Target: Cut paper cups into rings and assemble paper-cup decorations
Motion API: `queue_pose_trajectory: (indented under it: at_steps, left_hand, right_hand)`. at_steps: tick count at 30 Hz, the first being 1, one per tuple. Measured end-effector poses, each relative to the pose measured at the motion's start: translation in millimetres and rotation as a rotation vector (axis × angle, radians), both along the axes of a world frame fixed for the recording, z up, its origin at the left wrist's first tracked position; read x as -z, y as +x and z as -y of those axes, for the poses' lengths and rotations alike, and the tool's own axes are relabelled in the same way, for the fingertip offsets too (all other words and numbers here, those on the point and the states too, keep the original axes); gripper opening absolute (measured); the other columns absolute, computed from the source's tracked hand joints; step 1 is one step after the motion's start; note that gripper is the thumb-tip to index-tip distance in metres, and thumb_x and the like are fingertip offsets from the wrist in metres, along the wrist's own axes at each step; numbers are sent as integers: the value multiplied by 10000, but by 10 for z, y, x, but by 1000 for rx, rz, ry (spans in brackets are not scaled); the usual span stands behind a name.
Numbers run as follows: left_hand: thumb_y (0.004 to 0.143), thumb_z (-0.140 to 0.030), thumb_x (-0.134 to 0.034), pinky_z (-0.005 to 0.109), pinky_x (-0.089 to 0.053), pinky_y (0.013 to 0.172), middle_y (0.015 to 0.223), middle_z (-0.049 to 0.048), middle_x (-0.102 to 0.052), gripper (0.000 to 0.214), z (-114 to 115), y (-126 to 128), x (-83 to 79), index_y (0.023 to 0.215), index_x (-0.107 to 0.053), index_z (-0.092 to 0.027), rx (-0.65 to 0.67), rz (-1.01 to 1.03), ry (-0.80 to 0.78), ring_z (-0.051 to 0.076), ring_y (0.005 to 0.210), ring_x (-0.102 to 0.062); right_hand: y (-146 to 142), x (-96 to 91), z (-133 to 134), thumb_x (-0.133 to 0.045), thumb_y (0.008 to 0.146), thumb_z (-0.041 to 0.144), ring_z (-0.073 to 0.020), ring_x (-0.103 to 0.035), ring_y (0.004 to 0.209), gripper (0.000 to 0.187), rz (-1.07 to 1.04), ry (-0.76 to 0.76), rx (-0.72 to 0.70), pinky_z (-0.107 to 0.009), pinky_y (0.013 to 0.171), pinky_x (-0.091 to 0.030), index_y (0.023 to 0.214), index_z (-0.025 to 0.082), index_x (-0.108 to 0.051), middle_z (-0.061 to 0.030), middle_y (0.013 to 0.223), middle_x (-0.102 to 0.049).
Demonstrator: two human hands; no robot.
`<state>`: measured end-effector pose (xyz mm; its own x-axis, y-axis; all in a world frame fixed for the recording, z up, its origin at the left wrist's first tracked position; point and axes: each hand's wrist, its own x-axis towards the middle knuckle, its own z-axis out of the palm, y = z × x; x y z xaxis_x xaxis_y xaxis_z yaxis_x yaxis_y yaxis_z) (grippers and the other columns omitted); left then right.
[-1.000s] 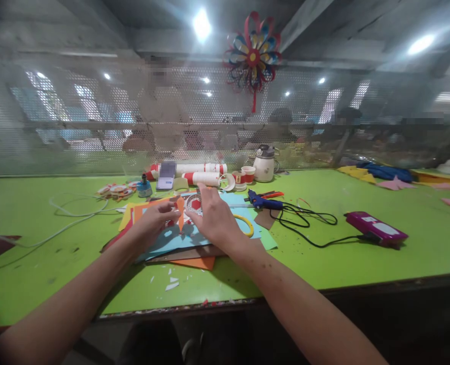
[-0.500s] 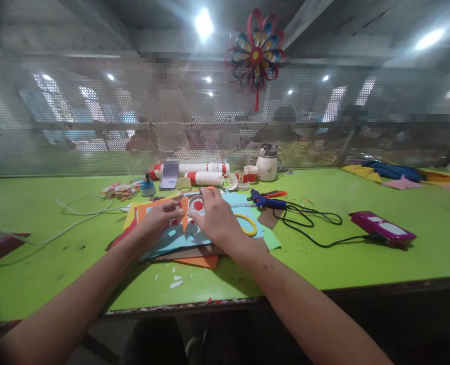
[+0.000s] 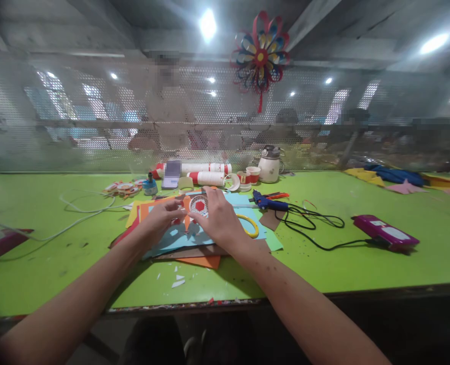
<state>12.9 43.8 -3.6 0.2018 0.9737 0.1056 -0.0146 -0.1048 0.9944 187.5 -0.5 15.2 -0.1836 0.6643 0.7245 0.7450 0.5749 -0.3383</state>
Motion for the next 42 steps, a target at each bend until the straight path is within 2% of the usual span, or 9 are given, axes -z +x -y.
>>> queue_pose_trajectory:
  at_steps: [7, 16, 21, 27, 32, 42]
  left_hand:
    - [563, -243, -699, 236, -340, 497, 633, -3, -573, 326, -3, -1, 1, 861, -641, -124, 17, 11, -7, 92, 503, -441]
    - [557, -215, -681, 244, -355, 528, 654, 4, -582, 316, -5, 7, 2, 856, -657, -115, -1, 25, 32, 91, 519, -442]
    - [545, -209, -675, 242, -325, 516, 594, -5, -555, 295, 5, 12, -13, 821, -663, -108, -18, 30, 45, 87, 501, -421]
    - [547, -167, -648, 241, -340, 524, 600, -8, -556, 303, -2, 14, -11, 844, -663, -109, -35, 42, 53, 86, 502, -434]
    - [572, -150, -626, 233, -361, 520, 600, -17, -558, 302, 5, 19, -11, 870, -654, -108, -64, 9, 82, 90, 510, -451]
    - [595, -132, -639, 218, -364, 497, 616, -15, -590, 269, -38, 37, 46, 863, -651, -112, -89, -53, 92, 80, 485, -466]
  right_hand:
    - [-21, -32, 55, -683, 781, 280, -278, -582, 1007, 731, -2, -45, -58, -430, 828, -509, 1411, 224, -317, -138, 1205, -543]
    - [2, -54, 97, -644, 813, 211, -280, -559, 1081, 792, 37, 22, -154, -432, 862, -504, 1462, 268, -194, -120, 1257, -534]
    - [8, -37, 101, -619, 820, 184, -276, -554, 1083, 802, 46, 62, -188, -449, 868, -507, 1470, 298, -164, -108, 1328, -492]
    - [-16, -33, 95, -581, 846, 182, -276, -536, 1102, 716, 87, 64, -201, -452, 892, -499, 1453, 267, -211, -116, 1324, -477]
    - [-22, -42, 107, -575, 859, 191, -264, -527, 1103, 563, 106, 65, -190, -421, 913, -488, 1380, 216, -361, -128, 1244, -484]
    - [-40, -25, 92, -623, 844, 273, -214, -578, 859, 466, 63, 55, -94, -364, 799, -513, 1272, 133, -504, -107, 1008, -540]
